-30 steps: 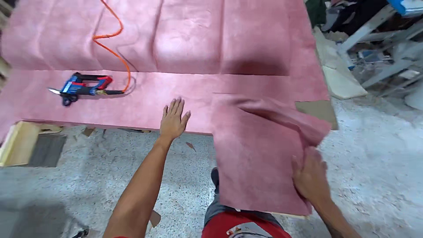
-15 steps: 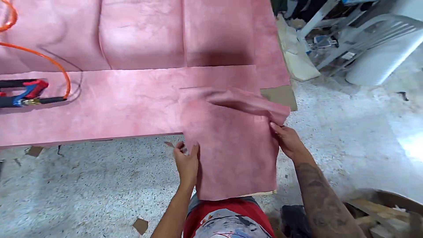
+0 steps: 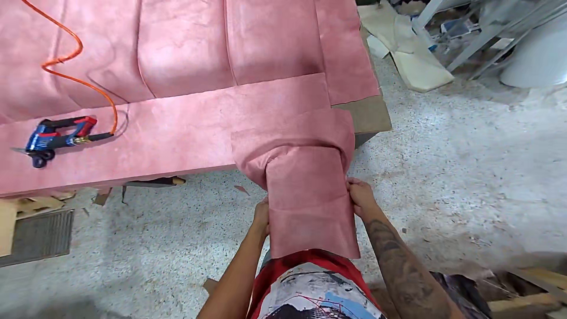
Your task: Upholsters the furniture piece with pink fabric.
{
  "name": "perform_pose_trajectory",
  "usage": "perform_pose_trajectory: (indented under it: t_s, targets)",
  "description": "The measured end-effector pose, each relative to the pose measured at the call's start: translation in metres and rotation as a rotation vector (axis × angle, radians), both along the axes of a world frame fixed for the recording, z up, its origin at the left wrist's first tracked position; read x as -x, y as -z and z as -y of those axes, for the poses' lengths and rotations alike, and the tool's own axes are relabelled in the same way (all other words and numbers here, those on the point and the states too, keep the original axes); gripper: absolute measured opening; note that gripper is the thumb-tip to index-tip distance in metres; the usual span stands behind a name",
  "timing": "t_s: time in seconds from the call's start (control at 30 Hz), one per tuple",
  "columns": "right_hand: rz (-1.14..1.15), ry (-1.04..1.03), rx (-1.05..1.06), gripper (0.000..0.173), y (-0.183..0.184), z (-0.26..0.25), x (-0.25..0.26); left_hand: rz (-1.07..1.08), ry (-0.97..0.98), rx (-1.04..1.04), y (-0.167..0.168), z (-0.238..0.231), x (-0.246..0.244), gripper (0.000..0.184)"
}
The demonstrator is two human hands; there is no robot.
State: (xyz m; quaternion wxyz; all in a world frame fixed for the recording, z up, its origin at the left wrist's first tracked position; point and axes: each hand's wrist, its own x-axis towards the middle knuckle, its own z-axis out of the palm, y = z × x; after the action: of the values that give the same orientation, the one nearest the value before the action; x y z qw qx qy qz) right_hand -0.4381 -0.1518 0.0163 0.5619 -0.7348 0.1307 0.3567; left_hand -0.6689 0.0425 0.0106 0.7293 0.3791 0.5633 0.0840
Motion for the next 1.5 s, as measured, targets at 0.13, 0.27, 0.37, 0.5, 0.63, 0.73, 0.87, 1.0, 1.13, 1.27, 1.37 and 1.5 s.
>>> perform_pose_trajectory:
  t_s: [0.13,0.27,0.37,0.5,0.63,0.73,0.87,1.0,1.13,1.27,1.37,1.5]
  targets:
    - [-0.229,0.089,-0.187,0.024,0.005,0.001,0.005,0.098,-0.131,0.237,-0.006,0.007,0.008,0.035]
    - [-0.258,0.032,-0.239,0.022,0.015,0.009,0.0,0.013,-0.074,-0.007,-0.001,0.008,0.005,0.032]
    - [0.039,-0.108,-0.063,0.019,-0.018,0.032,-0.012,-0.174,-0.015,-0.396,-0.009,-0.007,0.018,0.028]
    - [0.078,-0.307,-0.285,0.012,-0.08,0.11,-0.028,-0.183,0.076,-0.456,-0.071,-0.008,0.086,0.035]
    - [-0.061,-0.382,-0.366,0.048,-0.076,0.123,-0.043,-0.361,0.32,-0.534,-0.079,-0.006,0.122,0.04]
    - [-0.041,-0.257,-0.347,0.052,-0.049,0.072,-0.062,-0.254,0.193,-0.603,-0.071,-0.03,0.075,0.046]
    - [0.148,-0.185,-0.324,0.084,-0.054,0.009,-0.074,-0.093,0.034,-0.491,-0.049,-0.073,-0.001,0.072]
    - [0.344,-0.244,-0.323,0.054,-0.065,-0.003,-0.091,-0.075,-0.213,-0.571,-0.057,-0.093,-0.032,0.064]
    - [0.466,-0.425,-0.222,0.029,-0.09,0.0,-0.097,0.031,-0.021,-0.901,-0.082,-0.107,-0.008,0.037]
    - [0.621,-0.627,-0.111,0.037,-0.169,0.03,-0.063,0.078,0.408,-0.774,-0.151,-0.094,0.041,0.046]
    - [0.747,-0.658,-0.069,0.041,-0.199,0.068,-0.024,0.181,0.459,-0.606,-0.167,-0.076,0.079,0.052]
    - [0.859,-0.671,-0.036,0.029,-0.236,0.123,0.023,0.151,0.388,-0.719,-0.186,-0.053,0.141,0.039]
